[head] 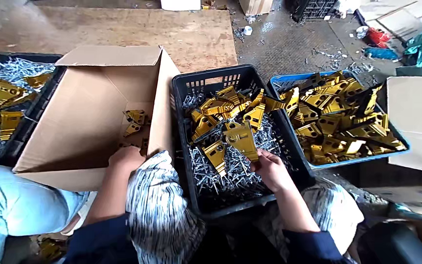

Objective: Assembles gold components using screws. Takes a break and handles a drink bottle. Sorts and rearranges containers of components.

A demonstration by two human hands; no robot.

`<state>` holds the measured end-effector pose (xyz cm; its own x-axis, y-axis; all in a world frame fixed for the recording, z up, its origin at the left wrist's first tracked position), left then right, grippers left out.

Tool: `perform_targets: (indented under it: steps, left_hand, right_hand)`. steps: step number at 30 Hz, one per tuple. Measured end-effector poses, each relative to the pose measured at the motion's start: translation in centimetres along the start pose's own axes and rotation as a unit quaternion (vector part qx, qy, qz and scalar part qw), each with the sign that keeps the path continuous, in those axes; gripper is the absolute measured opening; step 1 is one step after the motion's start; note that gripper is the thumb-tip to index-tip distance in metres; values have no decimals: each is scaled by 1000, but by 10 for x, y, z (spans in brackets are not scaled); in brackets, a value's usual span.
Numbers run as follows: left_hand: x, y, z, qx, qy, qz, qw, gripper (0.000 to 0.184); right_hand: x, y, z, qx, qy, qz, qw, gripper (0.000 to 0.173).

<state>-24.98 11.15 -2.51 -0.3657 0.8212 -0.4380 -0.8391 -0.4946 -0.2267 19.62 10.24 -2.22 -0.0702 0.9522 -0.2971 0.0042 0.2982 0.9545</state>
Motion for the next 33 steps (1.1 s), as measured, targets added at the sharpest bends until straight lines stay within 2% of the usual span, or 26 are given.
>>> perform_targets:
  steps: [2,3,4,6,7,8,9,10,11,12,14,16,17,19,20,21,23,25,27,30,33]
  left_hand:
    - [-33,-45,22,-122,-100,-122,980,46]
    - [-58,-71,26,-233,-111,-204,944,54]
    - [-83,-99,21,-355,-62,-287,888,65]
    - [-133,-161,-2,-561,109,-415,708,81]
    - [-147,-182,-10,-630,146,-433,628,77]
    - [-151,-193,-14,-674,153,-438,575,70]
    - [-147,-195,-12,-707,127,-427,550,55]
    - [-138,-190,-8,-734,78,-402,542,40]
    - [-128,-180,-4,-754,26,-372,540,29]
    - [-116,-169,-1,-768,-24,-335,545,27]
    - [-91,-147,-3,-767,-89,-265,577,40]
    - [-72,-132,-16,-776,-91,-202,590,62]
    - [-67,-129,-20,-782,-83,-187,589,68]
    - [-65,-128,-22,-787,-87,-175,585,70]
    - [-66,-128,-22,-792,-79,-176,579,67]
    - [-66,-129,-24,-799,-65,-174,572,66]
    - [-64,-129,-31,-817,-29,-154,555,61]
    - [-64,-132,-38,-822,2,-132,555,56]
    - [-65,-138,-46,-816,28,-109,566,58]
    - [-69,-152,-58,-808,64,-88,579,57]
    - [-74,-169,-67,-810,119,-77,569,53]
  right_hand:
    - [-12,13,-23,93,77,-5,993,39]
    - [-18,21,-40,130,130,-5,983,38]
    - [-24,30,-60,157,188,-4,969,37]
    - [-36,40,-99,157,290,-1,944,36]
    - [-38,42,-113,118,314,7,942,34]
    - [-34,43,-121,50,312,28,948,31]
    - [-24,42,-121,-52,278,64,957,26]
    - [-11,40,-117,-186,222,108,951,19]
    - [3,36,-113,-326,159,146,920,16]
    - [14,30,-115,-435,121,171,876,18]
    - [30,10,-133,-581,100,190,785,22]
    - [41,-10,-154,-666,91,203,712,25]
    - [46,-18,-163,-691,96,200,688,25]
    - [52,-26,-174,-713,96,200,665,27]
    - [53,-25,-174,-711,84,211,666,26]
    - [53,-22,-170,-693,69,221,683,23]
    - [48,-7,-149,-614,39,224,756,16]
    - [36,15,-117,-501,22,212,839,13]
    - [25,33,-81,-395,27,170,902,16]
    - [9,54,-47,-240,31,133,961,14]
    - [2,65,-44,-105,70,110,986,18]
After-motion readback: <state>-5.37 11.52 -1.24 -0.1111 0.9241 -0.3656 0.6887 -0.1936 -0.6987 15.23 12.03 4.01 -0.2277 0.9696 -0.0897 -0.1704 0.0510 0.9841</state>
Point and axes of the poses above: each hand's wrist, its own x-axis towards the middle knuckle, its own z-axis out of the back of the hand, y = z × x, the point moved 9 cm from there along x, towards the middle knuckle, and after that the axes turned 10 degrees about -x, right-handed, at the moved point
